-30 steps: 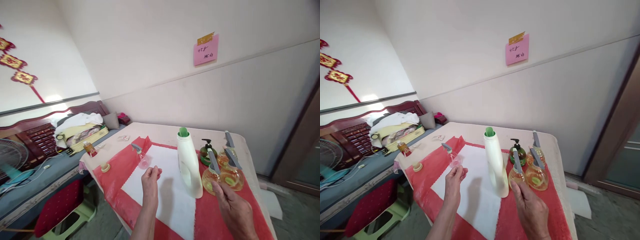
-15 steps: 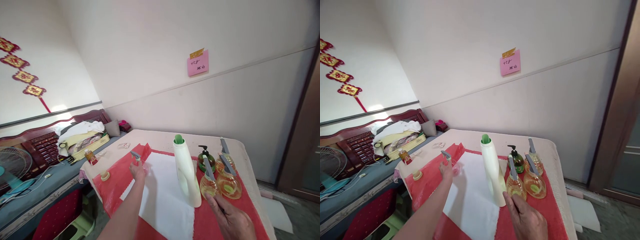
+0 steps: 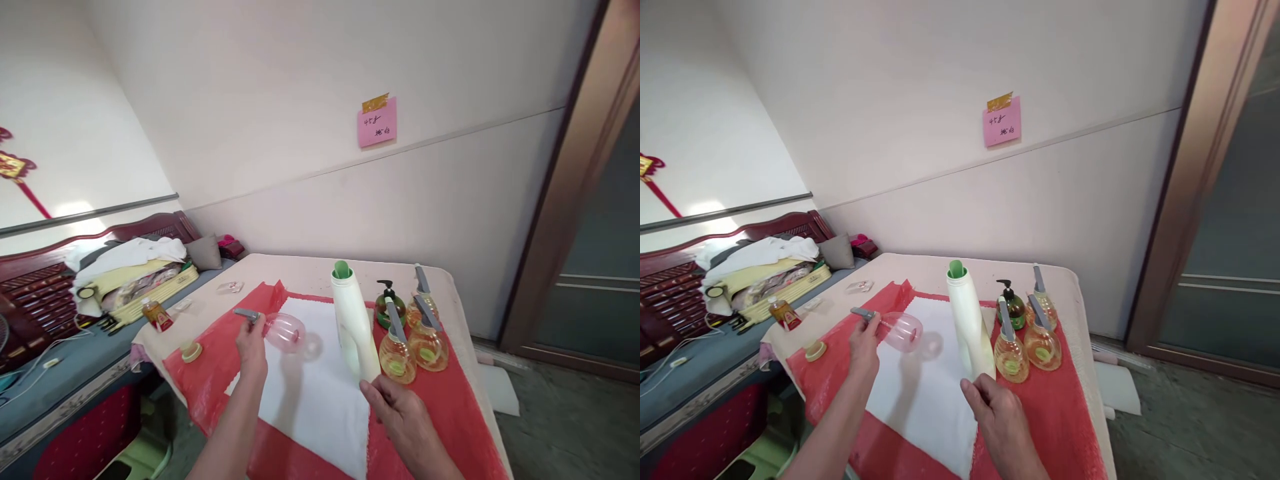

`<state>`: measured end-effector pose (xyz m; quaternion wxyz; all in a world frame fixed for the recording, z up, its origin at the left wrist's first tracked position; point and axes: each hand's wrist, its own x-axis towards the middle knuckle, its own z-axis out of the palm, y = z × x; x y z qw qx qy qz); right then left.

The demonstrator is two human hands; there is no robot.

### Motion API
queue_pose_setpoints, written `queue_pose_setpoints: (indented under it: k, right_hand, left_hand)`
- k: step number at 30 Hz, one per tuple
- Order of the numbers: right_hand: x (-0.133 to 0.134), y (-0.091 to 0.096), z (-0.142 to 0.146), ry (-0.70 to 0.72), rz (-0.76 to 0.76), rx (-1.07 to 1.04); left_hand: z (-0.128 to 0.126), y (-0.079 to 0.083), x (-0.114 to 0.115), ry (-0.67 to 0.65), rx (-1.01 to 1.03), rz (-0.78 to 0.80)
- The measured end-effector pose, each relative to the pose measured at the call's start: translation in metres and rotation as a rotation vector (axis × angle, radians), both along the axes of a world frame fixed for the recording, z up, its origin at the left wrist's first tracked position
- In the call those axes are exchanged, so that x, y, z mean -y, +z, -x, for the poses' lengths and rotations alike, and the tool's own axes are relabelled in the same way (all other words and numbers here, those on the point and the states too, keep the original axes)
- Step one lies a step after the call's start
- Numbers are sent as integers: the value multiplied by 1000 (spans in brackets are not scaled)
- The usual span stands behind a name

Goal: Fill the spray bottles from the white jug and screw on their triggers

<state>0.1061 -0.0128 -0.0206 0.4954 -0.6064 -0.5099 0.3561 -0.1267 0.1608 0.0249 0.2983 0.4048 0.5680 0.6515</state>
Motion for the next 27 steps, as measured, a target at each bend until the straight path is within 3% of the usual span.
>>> queue_pose_setpoints:
  k: [1,4,7,10,14,17,21,23,25,27]
  right_hand:
    - [1,2,4,53,66,-169]
    - [9,12,15,160,177,-680]
    - [17,24,21,364,185,-1072]
    - [22,31,23,500,194,-1230]
    - [24,23,29,507,249,-1241]
    - [24,14,37,403,224,-1148]
    - [21,8,46,119,-58,-591]
    - [18,7,48,54,-181,-351]
    - [15,8,49,81,-197,-377]
    - [12,10,50,146,-88,-623]
  left_hand:
    - [-3,8,15,-72,47,-5]
    - [-20,34,61,-520,327,17]
    - [-41,50,98,-693,431,57]
    - [-55,50,118,-762,498,81]
    - [-63,35,122,-788,555,76]
    - [-65,22,117,-723,542,120]
    - [-65,14,111,-592,575,156]
    - [-62,15,110,-547,601,149]
    - [-57,18,109,-511,622,134]
    - [-51,21,108,-529,636,105]
